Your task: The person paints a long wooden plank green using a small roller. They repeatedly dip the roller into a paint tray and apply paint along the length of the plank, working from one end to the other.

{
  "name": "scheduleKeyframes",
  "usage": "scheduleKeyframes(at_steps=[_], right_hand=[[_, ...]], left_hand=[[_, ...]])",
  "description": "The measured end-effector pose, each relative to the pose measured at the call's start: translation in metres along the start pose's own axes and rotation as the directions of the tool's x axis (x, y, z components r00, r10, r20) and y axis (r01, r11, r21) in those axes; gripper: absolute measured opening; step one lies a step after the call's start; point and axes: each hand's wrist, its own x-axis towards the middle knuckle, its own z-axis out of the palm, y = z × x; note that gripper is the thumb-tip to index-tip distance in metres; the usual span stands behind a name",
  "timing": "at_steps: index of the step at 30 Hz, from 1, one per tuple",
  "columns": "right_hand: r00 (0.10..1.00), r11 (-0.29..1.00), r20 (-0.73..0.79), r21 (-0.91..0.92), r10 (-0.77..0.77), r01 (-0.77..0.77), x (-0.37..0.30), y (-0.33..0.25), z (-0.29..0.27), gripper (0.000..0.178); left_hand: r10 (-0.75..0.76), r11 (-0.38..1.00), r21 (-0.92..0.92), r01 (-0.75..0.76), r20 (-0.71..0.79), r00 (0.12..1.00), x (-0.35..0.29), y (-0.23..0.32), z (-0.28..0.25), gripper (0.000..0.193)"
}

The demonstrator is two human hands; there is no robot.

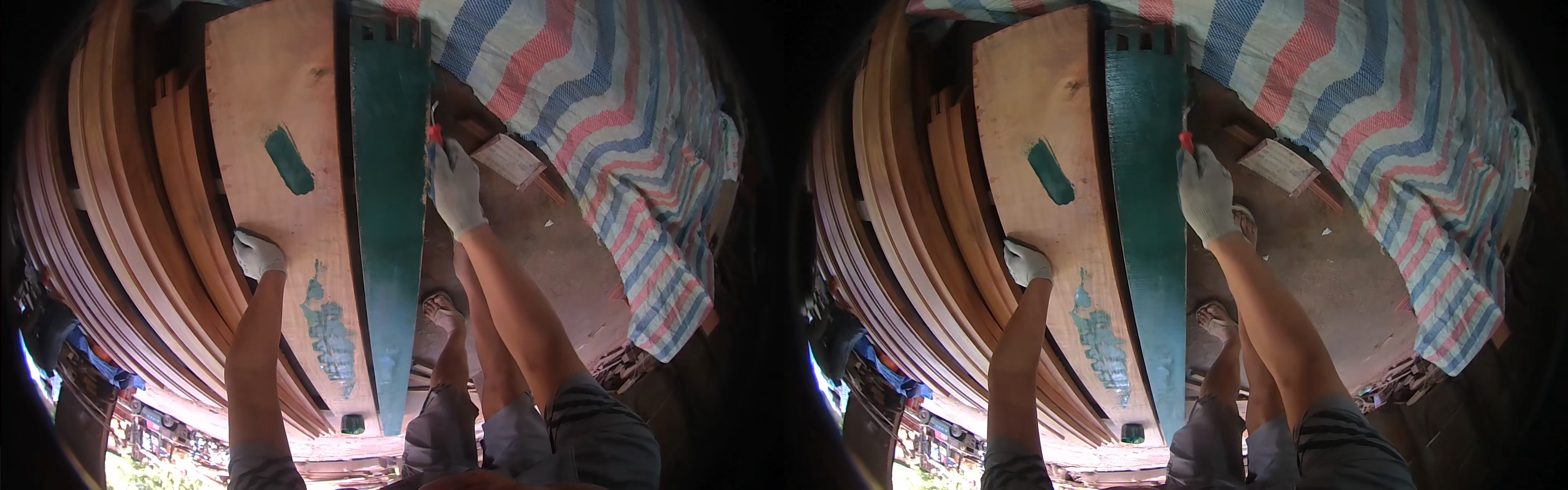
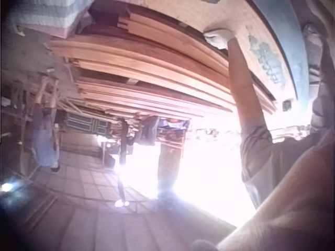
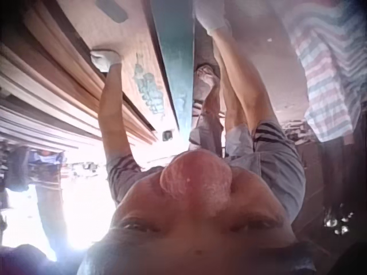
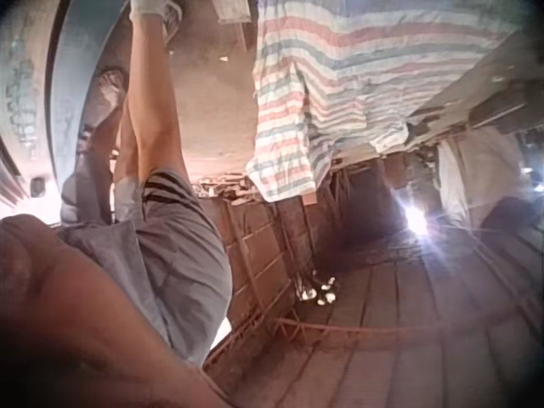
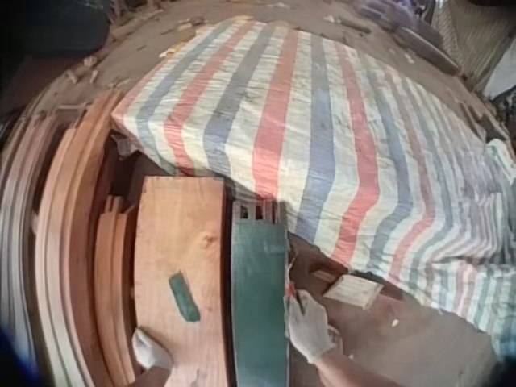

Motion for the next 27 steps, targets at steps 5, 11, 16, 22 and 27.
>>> scheduleKeyframes(at_steps=[5,11,16,22,27], right_hand=[[0.999,0.997,-0.02,0.059,0.048,-0.046,0.034,-0.014,0.02,0.033],[0.997,0.997,-0.016,0.028,0.077,-0.077,0.03,0.006,0.027,0.028],[0.995,0.983,0.004,0.154,0.099,-0.098,0.024,0.004,0.023,0.034],[0.997,0.986,-0.005,0.15,0.071,-0.069,0.049,-0.001,0.021,0.032],[0.978,0.976,0.085,0.088,0.191,-0.199,-0.016,0.024,0.017,0.029]], left_hand=[[-0.051,0.998,-0.019,0.052,0.045,0.998,0.006,-0.005,0.001,0.068],[-0.076,0.996,-0.038,0.078,0.052,0.996,0.004,-0.002,-0.002,0.069],[-0.086,0.995,-0.041,0.088,0.054,0.995,0.005,-0.004,-0.004,0.07],[-0.086,0.995,-0.039,0.089,0.074,0.994,0.0,0.006,-0.004,0.071],[-0.081,0.996,-0.031,0.084,0.085,0.993,0.004,0.001,-0.005,0.07]])
